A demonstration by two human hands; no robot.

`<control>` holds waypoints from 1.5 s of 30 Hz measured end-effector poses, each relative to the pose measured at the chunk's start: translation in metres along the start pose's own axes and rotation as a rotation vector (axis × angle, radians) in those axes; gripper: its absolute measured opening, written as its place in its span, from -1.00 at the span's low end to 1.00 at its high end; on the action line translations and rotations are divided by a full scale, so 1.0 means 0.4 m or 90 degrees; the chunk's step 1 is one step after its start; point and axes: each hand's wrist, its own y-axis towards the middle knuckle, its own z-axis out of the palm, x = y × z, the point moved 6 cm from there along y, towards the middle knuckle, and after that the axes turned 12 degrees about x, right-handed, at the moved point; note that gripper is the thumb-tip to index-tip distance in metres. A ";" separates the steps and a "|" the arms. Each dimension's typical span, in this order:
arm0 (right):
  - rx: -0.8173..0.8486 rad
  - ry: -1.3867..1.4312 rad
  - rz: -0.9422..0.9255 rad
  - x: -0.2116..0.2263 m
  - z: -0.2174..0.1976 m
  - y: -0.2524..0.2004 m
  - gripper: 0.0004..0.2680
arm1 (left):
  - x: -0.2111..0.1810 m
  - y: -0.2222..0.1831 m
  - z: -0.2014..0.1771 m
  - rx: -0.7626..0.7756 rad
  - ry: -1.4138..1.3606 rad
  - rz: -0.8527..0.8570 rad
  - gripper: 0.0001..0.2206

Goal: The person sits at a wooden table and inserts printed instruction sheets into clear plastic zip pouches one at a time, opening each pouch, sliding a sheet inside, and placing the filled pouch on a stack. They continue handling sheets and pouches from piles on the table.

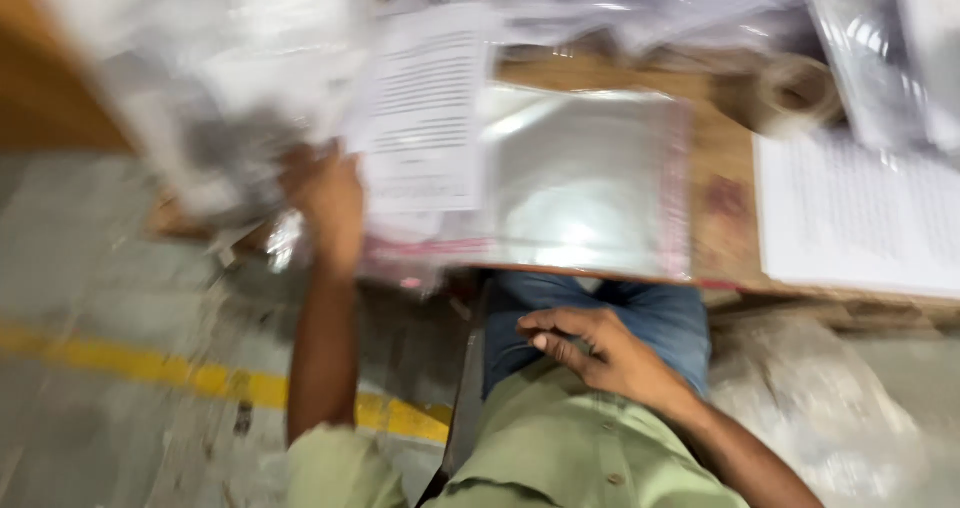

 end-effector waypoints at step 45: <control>-0.980 -0.138 0.397 -0.444 -0.658 -0.857 -0.67 | -0.437 -0.175 -0.262 0.269 -0.371 0.285 -0.66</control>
